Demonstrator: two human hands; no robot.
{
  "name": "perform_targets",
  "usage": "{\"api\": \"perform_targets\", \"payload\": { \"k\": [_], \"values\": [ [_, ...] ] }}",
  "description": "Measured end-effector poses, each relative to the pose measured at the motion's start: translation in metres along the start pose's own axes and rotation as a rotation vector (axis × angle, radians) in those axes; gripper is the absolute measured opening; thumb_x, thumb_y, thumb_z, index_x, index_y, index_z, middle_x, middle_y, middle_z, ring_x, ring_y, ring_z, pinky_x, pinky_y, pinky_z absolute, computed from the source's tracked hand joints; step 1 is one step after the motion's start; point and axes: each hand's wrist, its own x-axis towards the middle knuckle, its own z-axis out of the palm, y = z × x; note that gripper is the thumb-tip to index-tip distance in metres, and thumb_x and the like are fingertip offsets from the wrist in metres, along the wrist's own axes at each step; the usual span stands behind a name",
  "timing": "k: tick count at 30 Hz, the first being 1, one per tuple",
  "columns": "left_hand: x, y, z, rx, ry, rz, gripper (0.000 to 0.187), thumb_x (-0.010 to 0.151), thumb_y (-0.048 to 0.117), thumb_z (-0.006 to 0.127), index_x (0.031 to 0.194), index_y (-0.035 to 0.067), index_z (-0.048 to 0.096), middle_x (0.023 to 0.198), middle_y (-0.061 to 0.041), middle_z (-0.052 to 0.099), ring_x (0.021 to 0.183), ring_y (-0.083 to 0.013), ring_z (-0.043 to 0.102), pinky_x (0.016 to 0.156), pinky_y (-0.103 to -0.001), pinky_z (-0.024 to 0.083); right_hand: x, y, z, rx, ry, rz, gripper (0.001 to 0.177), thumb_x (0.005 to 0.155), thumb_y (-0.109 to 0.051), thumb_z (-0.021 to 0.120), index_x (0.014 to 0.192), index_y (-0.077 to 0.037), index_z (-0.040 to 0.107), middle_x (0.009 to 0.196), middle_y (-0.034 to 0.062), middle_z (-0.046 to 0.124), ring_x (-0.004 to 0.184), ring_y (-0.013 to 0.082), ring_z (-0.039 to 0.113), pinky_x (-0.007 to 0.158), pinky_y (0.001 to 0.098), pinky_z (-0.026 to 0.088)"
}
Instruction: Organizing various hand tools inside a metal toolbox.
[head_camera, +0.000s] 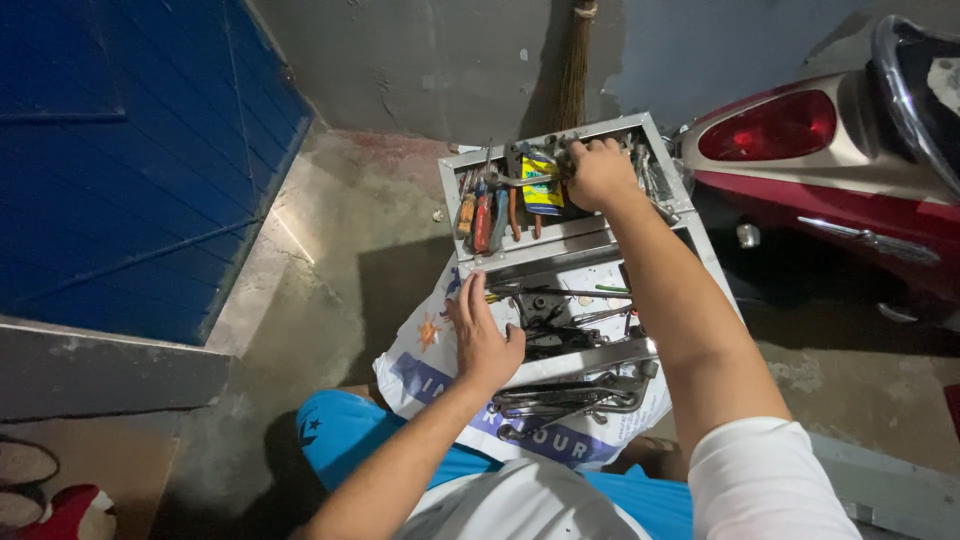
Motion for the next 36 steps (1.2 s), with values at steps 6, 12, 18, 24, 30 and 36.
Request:
{"api": "perform_targets", "payload": {
  "k": [6,12,18,24,30,36],
  "values": [
    [-0.002,-0.002,0.001,-0.005,-0.006,0.016,0.094,0.075,0.009,0.071,0.156,0.001,0.023,0.156,-0.022,0.031,0.146,-0.0444,0.031,0.124,-0.065,0.008,-0.008,0.010,0.017,-0.082,0.141,-0.173,0.040,0.088,-0.012,0.058,0.128,-0.006,0.060,0.126,0.0185,0.063,0.123,0.0373,0.055,0.105,0.0490,0.043],
    [0.000,0.003,-0.004,0.021,-0.039,-0.005,0.094,0.075,0.010,0.072,0.155,0.001,0.023,0.156,-0.022,0.031,0.146,-0.0441,0.030,0.123,-0.065,0.007,-0.029,0.008,0.001,-0.035,0.234,-0.291,0.038,0.093,-0.011,0.057,0.130,-0.002,0.057,0.120,0.0206,0.062,0.117,0.0384,0.055,0.100,0.0459,0.044],
    [-0.002,-0.001,0.002,0.047,-0.025,0.022,0.094,0.075,0.010,0.071,0.155,0.001,0.023,0.157,-0.022,0.030,0.147,-0.0442,0.029,0.123,-0.065,0.009,-0.048,0.013,-0.020,0.112,0.386,-0.396,0.048,0.092,-0.009,0.061,0.140,-0.001,0.054,0.119,0.0204,0.061,0.115,0.0386,0.053,0.100,0.0446,0.046],
    [-0.002,-0.003,0.004,0.060,-0.024,0.016,0.094,0.075,0.011,0.072,0.155,0.001,0.024,0.156,-0.022,0.030,0.147,-0.0447,0.029,0.123,-0.065,0.009,-0.061,0.010,-0.067,0.320,0.548,-0.465,0.049,0.092,-0.001,0.067,0.139,-0.001,0.053,0.118,0.0224,0.060,0.113,0.0415,0.053,0.096,0.0466,0.046],
    [-0.002,-0.003,0.004,0.064,-0.021,0.022,0.095,0.073,0.012,0.073,0.154,0.001,0.025,0.156,-0.023,0.031,0.146,-0.0453,0.029,0.122,-0.062,0.015,-0.100,0.010,-0.130,0.479,0.618,-0.554,0.047,0.096,0.006,0.067,0.141,-0.002,0.053,0.114,0.0203,0.060,0.106,0.0413,0.054,0.093,0.0475,0.047],
    [-0.004,-0.013,0.011,0.057,-0.004,0.007,0.097,0.071,0.011,0.074,0.155,0.001,0.026,0.154,-0.026,0.033,0.144,-0.0466,0.031,0.122,-0.059,0.017,-0.212,0.018,-0.158,0.452,0.486,-0.719,0.045,0.090,0.002,0.071,0.131,-0.004,0.054,0.112,0.0182,0.058,0.102,0.0405,0.053,0.087,0.0501,0.046]
  ]
}}
